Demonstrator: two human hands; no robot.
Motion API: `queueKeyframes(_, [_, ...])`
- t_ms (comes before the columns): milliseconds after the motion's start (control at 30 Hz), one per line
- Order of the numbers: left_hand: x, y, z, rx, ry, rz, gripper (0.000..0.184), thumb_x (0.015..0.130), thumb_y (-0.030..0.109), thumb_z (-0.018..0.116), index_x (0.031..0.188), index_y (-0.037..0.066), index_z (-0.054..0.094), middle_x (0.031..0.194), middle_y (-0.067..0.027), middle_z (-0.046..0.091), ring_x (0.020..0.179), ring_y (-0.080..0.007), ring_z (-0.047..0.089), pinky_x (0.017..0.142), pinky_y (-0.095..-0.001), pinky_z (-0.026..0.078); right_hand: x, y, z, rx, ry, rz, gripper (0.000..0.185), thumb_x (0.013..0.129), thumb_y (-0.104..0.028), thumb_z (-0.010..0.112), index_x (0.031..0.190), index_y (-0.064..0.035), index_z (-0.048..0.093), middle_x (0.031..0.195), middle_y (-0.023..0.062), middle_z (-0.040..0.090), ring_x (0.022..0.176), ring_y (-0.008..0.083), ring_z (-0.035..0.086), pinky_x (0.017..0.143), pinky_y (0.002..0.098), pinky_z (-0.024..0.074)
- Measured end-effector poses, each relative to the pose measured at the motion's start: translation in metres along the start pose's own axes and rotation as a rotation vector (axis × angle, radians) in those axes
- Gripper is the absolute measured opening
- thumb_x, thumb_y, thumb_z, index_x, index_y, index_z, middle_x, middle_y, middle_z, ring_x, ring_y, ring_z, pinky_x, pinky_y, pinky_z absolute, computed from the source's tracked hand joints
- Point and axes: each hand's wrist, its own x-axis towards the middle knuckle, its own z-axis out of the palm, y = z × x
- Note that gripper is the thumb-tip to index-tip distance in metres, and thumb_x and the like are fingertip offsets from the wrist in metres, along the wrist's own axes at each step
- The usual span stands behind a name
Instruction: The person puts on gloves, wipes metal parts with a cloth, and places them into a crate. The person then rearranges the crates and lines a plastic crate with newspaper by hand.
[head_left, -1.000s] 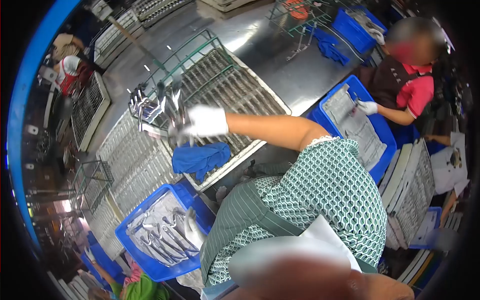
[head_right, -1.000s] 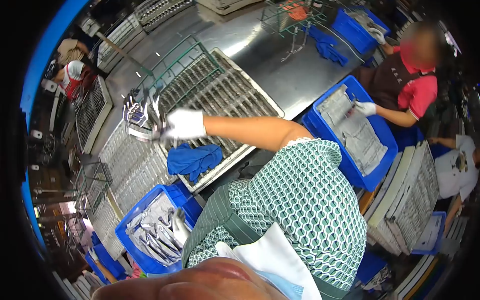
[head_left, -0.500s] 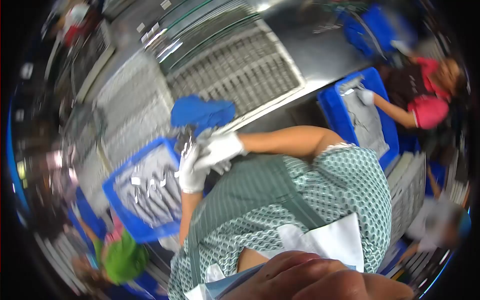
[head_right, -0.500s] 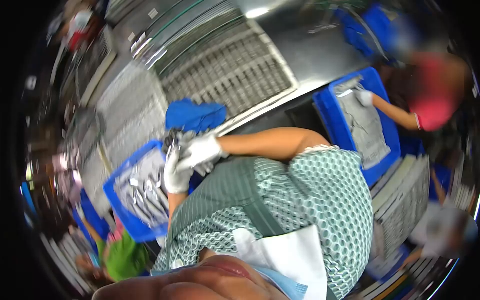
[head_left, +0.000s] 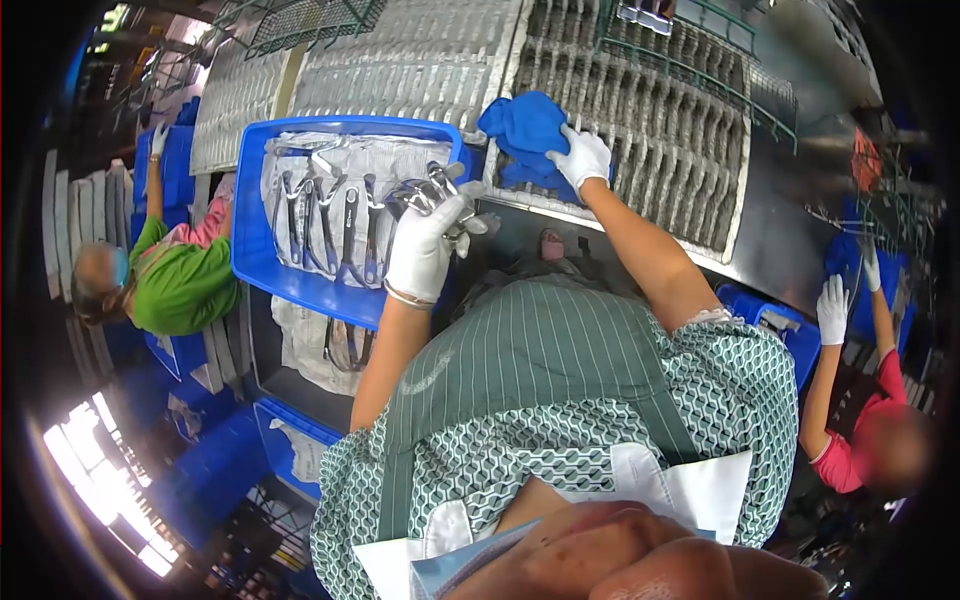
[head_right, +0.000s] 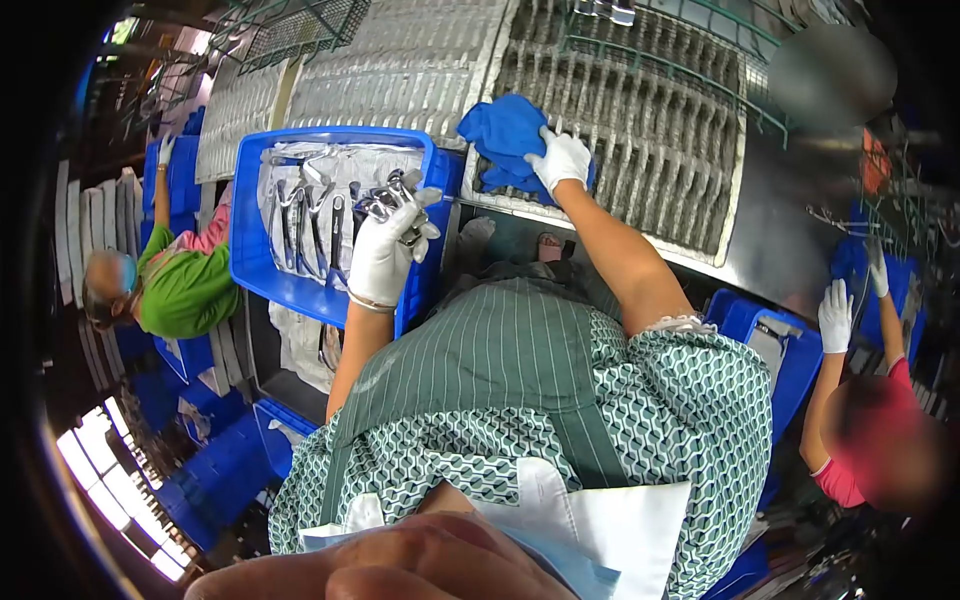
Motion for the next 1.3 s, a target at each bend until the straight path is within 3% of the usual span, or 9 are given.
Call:
queueKeyframes(300, [0.016, -0.005, -0.001, 0.572, -0.118, -0.202, 0.031, 0.087, 0.018, 0.062, 0.11, -0.002, 0.059, 0.087, -0.0089, 0.067, 0.059, -0.0119, 0.062, 0.045, -0.0203, 0.042, -0.053, -0.099, -0.163, 0.652, 0.388, -0.691, 0.019, 0.064, -0.02, 0.077, 0.06, -0.0055, 0.065, 0.075, 0.0071, 0.065, 0.077, 0.0284, 0.06, 0.074, 0.0398, 0.0429])
queueKeyframes(500, [0.016, -0.001, 0.027, 1.23, -0.458, -0.161, 0.02, 0.082, 0.015, 0.066, 0.095, 0.0, 0.065, 0.081, -0.0098, 0.068, 0.073, -0.0181, 0.064, 0.067, -0.0324, 0.05, -0.058, -0.104, -0.118, 0.794, -0.032, -0.833, 0.037, 0.075, -0.018, 0.072, 0.108, -0.0043, 0.064, 0.116, 0.0126, 0.059, 0.119, 0.0326, 0.05, 0.102, 0.0446, 0.0381])
queueKeyframes(600, [0.015, -0.013, 0.028, 0.764, -0.41, -0.257, 0.025, 0.081, 0.021, 0.073, 0.094, 0.001, 0.067, 0.076, -0.0008, 0.065, 0.071, -0.009, 0.061, 0.062, -0.0251, 0.049, -0.052, -0.093, -0.112, 1.391, -0.685, 0.047, 0.039, 0.093, -0.029, 0.056, 0.119, 0.0007, 0.058, 0.118, 0.0161, 0.061, 0.109, 0.0275, 0.058, 0.097, 0.0344, 0.0433])
queueKeyframes(700, [0.027, -0.034, 0.009, 0.748, -0.364, -0.365, 0.026, 0.086, 0.023, 0.064, 0.105, 0.005, 0.065, 0.09, -0.008, 0.069, 0.078, -0.0195, 0.064, 0.073, -0.0333, 0.05, -0.062, -0.09, -0.116, 0.904, -0.265, -0.421, 0.042, 0.094, -0.031, 0.052, 0.123, -0.001, 0.056, 0.123, 0.0163, 0.058, 0.118, 0.0286, 0.053, 0.1, 0.038, 0.0401])
queueKeyframes(800, [0.034, -0.052, -0.014, 0.775, -0.509, 0.247, 0.039, 0.09, 0.02, 0.06, 0.124, 0.004, 0.051, 0.119, -0.0116, 0.057, 0.105, -0.0233, 0.056, 0.092, -0.0367, 0.044, -0.082, -0.102, -0.144, 0.659, -0.059, -0.846, 0.039, 0.089, -0.02, 0.054, 0.124, -0.0042, 0.056, 0.131, 0.0142, 0.053, 0.128, 0.0334, 0.043, 0.107, 0.0444, 0.0332])
queueKeyframes(833, [0.028, -0.033, 0.001, 0.891, -0.521, 0.352, 0.041, 0.09, 0.021, 0.06, 0.126, 0.004, 0.05, 0.116, -0.0109, 0.06, 0.102, -0.0235, 0.057, 0.09, -0.0366, 0.045, -0.078, -0.099, -0.14, 0.759, -0.075, -0.759, 0.038, 0.09, -0.02, 0.053, 0.124, -0.0038, 0.055, 0.132, 0.0142, 0.053, 0.128, 0.0324, 0.044, 0.107, 0.0437, 0.0332])
queueKeyframes(867, [0.021, 0.008, 0.031, 1.024, -0.521, -0.328, 0.04, 0.088, 0.024, 0.063, 0.122, 0.004, 0.057, 0.099, -0.0073, 0.066, 0.086, -0.02, 0.062, 0.081, -0.0335, 0.049, -0.074, -0.093, -0.136, 0.85, -0.089, -0.67, 0.038, 0.09, -0.02, 0.052, 0.125, -0.0033, 0.055, 0.132, 0.0141, 0.053, 0.127, 0.0315, 0.045, 0.107, 0.0431, 0.0332])
queueKeyframes(1033, [0.011, 0.01, 0.041, 0.899, -0.699, -0.205, 0.031, 0.084, 0.018, 0.07, 0.112, 0.005, 0.066, 0.089, -0.0019, 0.068, 0.075, -0.0056, 0.06, 0.071, -0.0227, 0.049, -0.052, -0.074, -0.141, 1.746, -0.788, 0.257, 0.055, 0.094, -0.029, 0.056, 0.139, -0.0016, 0.04, 0.133, 0.0109, 0.052, 0.123, 0.0147, 0.049, 0.105, 0.0294, 0.0389])
queueKeyframes(1300, [0.013, 0.007, 0.046, 0.525, -0.887, -0.325, 0.043, 0.088, 0.025, 0.063, 0.123, 0.001, 0.057, 0.106, -0.0087, 0.066, 0.099, -0.0146, 0.06, 0.088, -0.0293, 0.047, -0.043, -0.078, -0.155, 1.496, -0.614, 0.108, 0.044, 0.083, -0.02, 0.073, 0.118, 0.0027, 0.057, 0.108, 0.0085, 0.063, 0.1, 0.0141, 0.058, 0.091, 0.0276, 0.0459])
